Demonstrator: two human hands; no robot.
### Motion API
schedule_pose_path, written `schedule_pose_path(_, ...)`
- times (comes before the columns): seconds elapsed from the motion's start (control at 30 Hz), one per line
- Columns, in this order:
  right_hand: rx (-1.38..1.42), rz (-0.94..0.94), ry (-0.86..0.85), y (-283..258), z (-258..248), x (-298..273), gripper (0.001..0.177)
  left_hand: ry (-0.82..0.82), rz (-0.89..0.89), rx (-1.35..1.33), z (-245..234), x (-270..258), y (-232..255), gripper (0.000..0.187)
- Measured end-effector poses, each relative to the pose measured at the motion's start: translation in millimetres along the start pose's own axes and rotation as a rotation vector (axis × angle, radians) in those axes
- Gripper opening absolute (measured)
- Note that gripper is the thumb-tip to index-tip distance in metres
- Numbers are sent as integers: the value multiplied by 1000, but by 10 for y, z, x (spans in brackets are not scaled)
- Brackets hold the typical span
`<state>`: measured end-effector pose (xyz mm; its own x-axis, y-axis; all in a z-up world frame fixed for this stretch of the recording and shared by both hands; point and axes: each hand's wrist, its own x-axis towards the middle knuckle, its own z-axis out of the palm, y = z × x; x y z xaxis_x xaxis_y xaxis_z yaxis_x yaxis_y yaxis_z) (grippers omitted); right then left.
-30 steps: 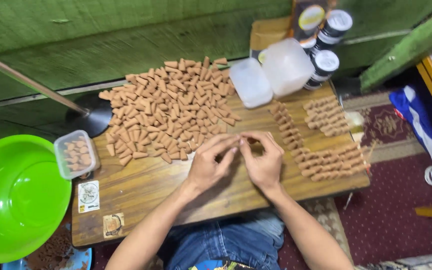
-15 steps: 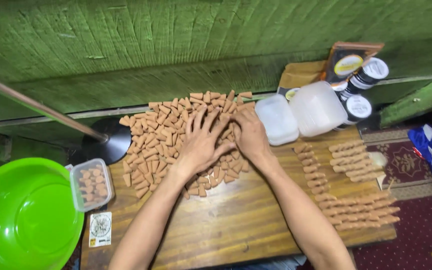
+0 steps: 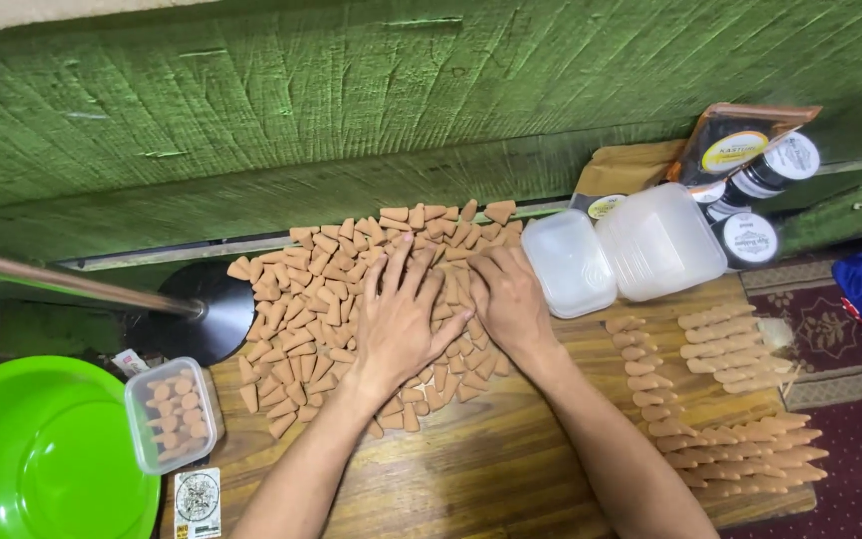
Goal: Sorting and arranging incense cones into rows and packaging them into small plastic containers.
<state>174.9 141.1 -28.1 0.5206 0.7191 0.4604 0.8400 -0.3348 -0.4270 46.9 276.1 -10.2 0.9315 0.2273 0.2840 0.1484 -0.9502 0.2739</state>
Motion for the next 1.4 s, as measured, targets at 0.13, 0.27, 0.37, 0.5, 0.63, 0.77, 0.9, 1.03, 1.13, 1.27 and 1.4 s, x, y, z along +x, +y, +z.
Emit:
schedule_pose_path(0.13,-12,-1,18,-7,17,30,18,52,6,0,58,13,-23,65)
schedule_pose_path(0.27,-87,-32,11,-35,38,0,20,130,-10,-74,113,0,-47,70)
schedule_pose_path(0.37,-72,-35,30,-29,61,-9,20,186,-22,-147,96,6,-44,71)
schedule_pose_path(0.5,94,0,72,-66,74,-40,21,295,-32,-245,72,5,-50,59)
schedule_pose_path(0.63,222,11,80,-182,15,-56,23,339,-75,-374,89,-4,-94,53)
schedule_pose_path(0.77,516,183,5,-288,-5,-151,23,325,-185,-692,142,-117,-34,37)
schedule_pose_path(0.9,879,368,-38,-639,-238,-232,26,315,-348,-1030,-104,-390,208,25)
schedule_pose_path(1.03,914,379,-55,-832,-346,-464,28,370,-434,-1136,-264,-706,404,21)
schedule_pose_path(1.13,860,367,-52,-948,-452,-669,28,335,-498,-1189,-315,-932,567,26)
schedule_pose_path(1.27,732,334,-8,-1074,-617,-1052,26,279,-524,-1290,-386,-1125,865,26)
schedule_pose_path(1.4,645,372,52,-1109,-802,-1467,24,177,-501,-1210,-270,-1335,1073,22)
